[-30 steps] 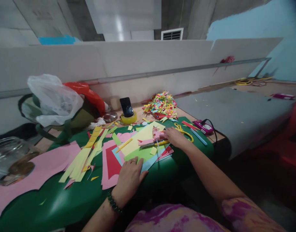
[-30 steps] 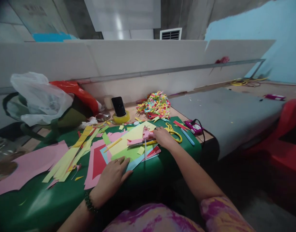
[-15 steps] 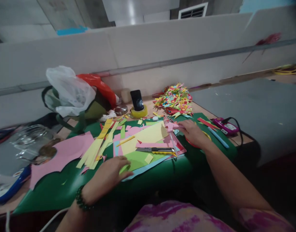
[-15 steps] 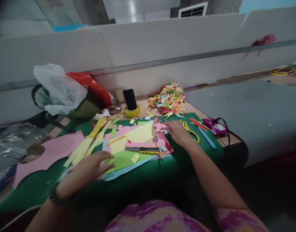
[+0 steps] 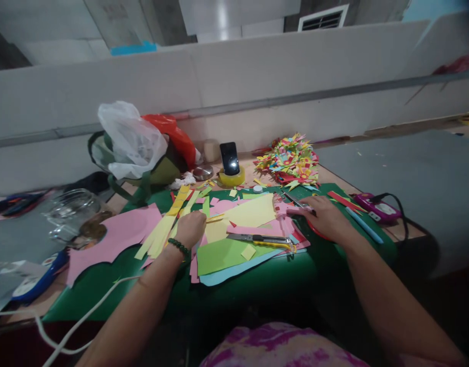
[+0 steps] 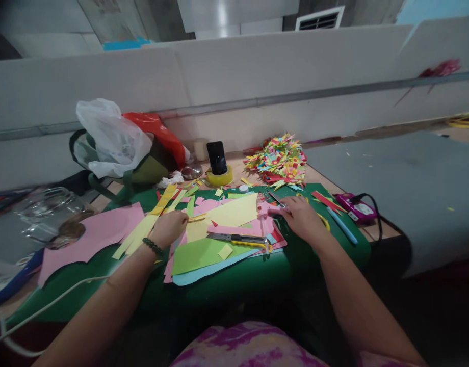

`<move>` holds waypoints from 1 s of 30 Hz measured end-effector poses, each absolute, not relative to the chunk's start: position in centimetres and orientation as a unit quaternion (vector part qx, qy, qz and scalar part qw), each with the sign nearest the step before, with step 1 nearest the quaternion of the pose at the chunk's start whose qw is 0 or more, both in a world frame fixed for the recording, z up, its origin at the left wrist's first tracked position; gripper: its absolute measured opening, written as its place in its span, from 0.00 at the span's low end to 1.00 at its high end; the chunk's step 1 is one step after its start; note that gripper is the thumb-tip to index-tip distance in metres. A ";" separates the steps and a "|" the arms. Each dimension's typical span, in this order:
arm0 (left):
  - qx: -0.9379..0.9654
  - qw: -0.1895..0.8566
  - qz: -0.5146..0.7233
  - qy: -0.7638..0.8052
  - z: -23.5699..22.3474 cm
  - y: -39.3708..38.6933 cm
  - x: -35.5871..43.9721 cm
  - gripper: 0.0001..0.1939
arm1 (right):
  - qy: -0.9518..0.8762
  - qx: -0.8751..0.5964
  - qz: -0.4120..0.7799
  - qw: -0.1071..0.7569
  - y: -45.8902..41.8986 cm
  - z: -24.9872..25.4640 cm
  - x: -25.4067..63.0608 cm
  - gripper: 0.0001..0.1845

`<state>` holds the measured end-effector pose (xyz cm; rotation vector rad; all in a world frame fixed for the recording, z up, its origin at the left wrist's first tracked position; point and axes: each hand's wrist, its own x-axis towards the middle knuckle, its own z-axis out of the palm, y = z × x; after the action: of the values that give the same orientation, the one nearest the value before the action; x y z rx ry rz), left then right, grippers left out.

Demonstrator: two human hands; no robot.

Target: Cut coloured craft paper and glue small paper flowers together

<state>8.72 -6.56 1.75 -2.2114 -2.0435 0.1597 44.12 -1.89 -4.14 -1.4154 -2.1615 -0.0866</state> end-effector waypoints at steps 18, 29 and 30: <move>-0.597 -0.013 0.064 -0.800 3.3 -21.6 0.8 0.21 | -0.885 -0.453 0.105 0.021 -11.2 -2.2 31.5 0.22; -0.676 0.023 0.047 -0.735 4.5 -14.7 9.0 0.18 | -0.856 -0.454 0.105 0.225 -10.8 -2.7 32.9 0.12; -0.682 0.028 0.047 -0.729 4.5 -13.3 9.1 0.18 | -0.852 -0.441 0.108 0.260 -10.9 -2.5 33.3 0.11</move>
<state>9.07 -13.35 4.47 -2.1058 -2.2493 0.1439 33.34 -10.93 -2.53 -1.1946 -2.3092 0.2921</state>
